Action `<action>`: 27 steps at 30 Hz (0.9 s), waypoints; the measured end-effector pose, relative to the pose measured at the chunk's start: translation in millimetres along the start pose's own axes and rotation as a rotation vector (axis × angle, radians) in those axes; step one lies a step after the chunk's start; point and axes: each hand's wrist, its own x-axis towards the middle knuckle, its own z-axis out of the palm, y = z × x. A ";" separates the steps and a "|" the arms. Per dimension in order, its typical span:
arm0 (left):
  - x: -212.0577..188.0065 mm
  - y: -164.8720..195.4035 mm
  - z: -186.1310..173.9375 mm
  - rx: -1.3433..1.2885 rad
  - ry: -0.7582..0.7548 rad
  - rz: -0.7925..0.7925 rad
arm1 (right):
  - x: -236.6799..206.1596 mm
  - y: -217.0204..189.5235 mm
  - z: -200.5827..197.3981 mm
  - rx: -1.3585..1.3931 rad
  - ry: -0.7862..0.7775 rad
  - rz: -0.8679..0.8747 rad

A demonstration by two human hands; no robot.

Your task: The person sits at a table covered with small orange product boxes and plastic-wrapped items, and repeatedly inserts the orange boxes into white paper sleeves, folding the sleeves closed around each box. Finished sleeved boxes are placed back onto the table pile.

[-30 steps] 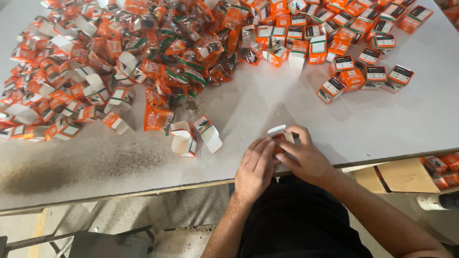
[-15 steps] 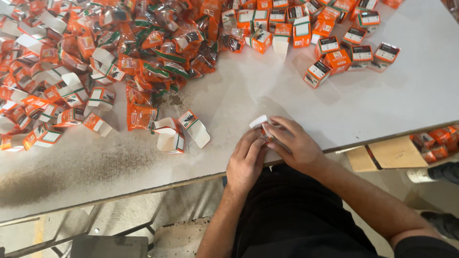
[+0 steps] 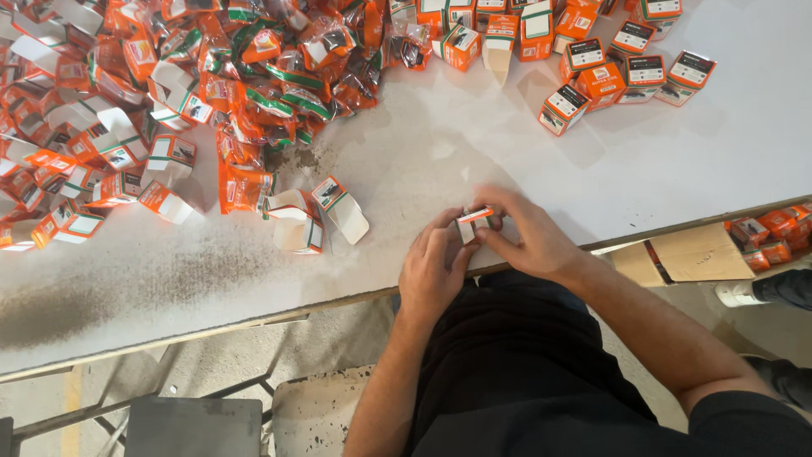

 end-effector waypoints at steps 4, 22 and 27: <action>-0.3 -6.1 0.7 -0.034 0.033 0.003 | 1.6 -4.2 -4.8 -0.279 -0.075 -0.250; 10.0 -16.1 -5.6 -0.120 -0.068 -0.007 | 5.7 2.2 1.0 -0.234 -0.012 -0.129; 7.9 -20.4 -1.9 -0.108 -0.052 -0.020 | 7.1 0.6 -0.2 -0.334 -0.037 -0.178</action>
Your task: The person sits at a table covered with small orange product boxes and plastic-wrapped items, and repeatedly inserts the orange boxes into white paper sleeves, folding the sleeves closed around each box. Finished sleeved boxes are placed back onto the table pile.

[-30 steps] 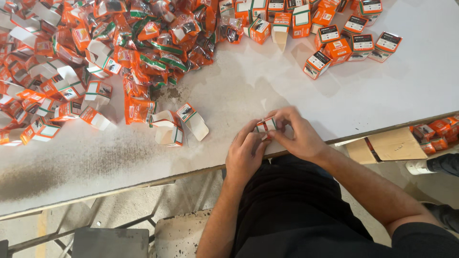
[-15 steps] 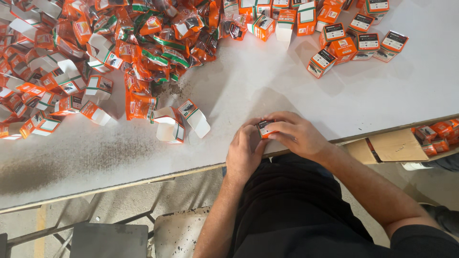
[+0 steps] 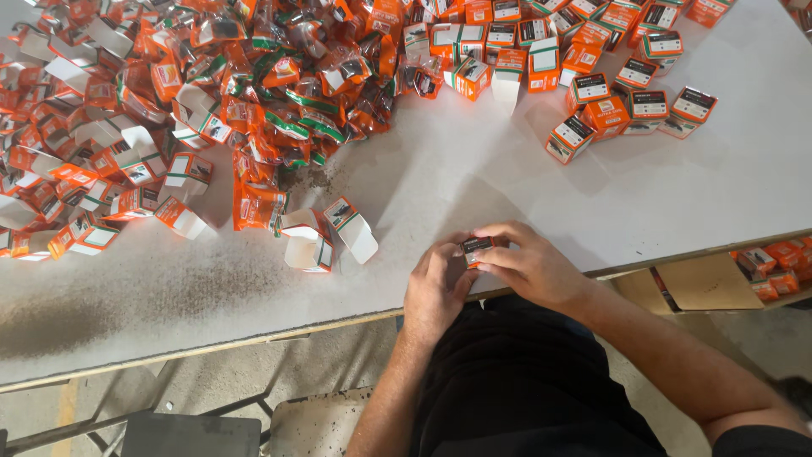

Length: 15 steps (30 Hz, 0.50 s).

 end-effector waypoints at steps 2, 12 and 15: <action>-2.5 1.1 1.8 0.083 0.005 0.045 | 0.7 -0.9 -1.1 -0.052 -0.009 -0.063; 139.6 79.8 -80.1 0.649 -0.164 0.490 | 9.0 -7.5 -36.2 -0.559 0.121 -0.027; 207.8 66.9 -102.0 0.851 0.051 0.133 | 12.1 -5.8 -48.9 -0.701 0.326 0.059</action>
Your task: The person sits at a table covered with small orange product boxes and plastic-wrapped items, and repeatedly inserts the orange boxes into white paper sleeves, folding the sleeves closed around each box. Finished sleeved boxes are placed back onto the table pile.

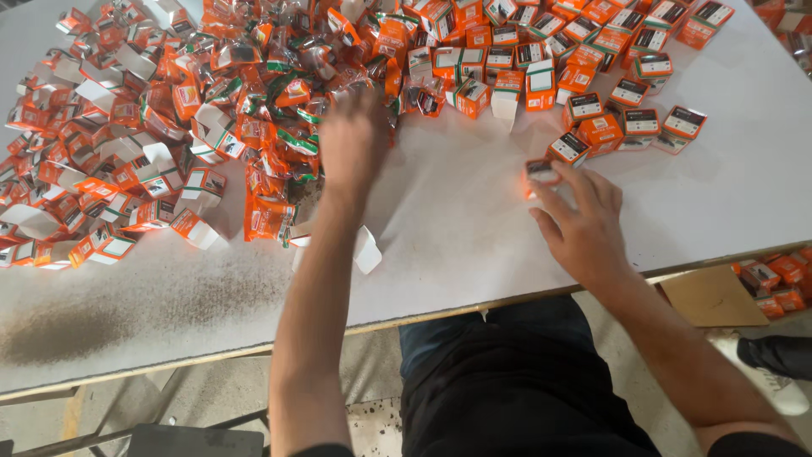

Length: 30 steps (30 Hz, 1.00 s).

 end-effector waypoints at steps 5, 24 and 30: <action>43.1 -8.2 -2.1 0.239 0.317 0.096 | -11.2 -16.8 -1.3 0.378 0.000 -0.049; -153.2 -16.4 47.9 -0.376 -0.345 0.369 | -40.1 -10.9 32.8 0.836 -0.083 0.188; -127.9 -76.1 41.7 0.115 -0.420 0.271 | -44.0 2.4 33.3 0.832 -0.159 0.283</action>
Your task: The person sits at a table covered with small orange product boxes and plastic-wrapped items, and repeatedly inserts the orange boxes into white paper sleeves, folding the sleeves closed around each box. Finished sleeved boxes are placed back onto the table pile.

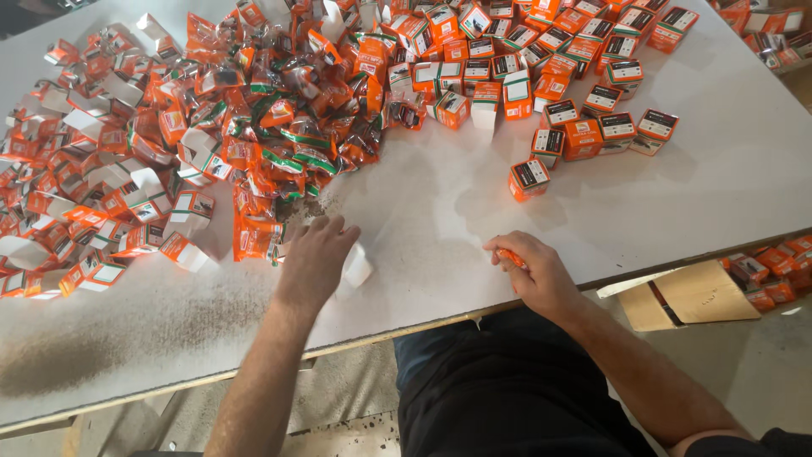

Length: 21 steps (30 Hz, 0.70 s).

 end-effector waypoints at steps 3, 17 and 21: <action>17.1 5.0 -0.5 -0.013 0.003 0.013 | -0.8 -2.5 -4.1 -0.027 -0.017 0.017; -11.6 161.8 37.7 -0.762 0.414 -0.102 | 25.1 -37.6 5.7 -0.111 0.012 -0.011; -15.5 152.2 32.9 -0.851 0.388 -0.186 | 25.3 -31.6 -0.1 -0.234 -0.099 0.188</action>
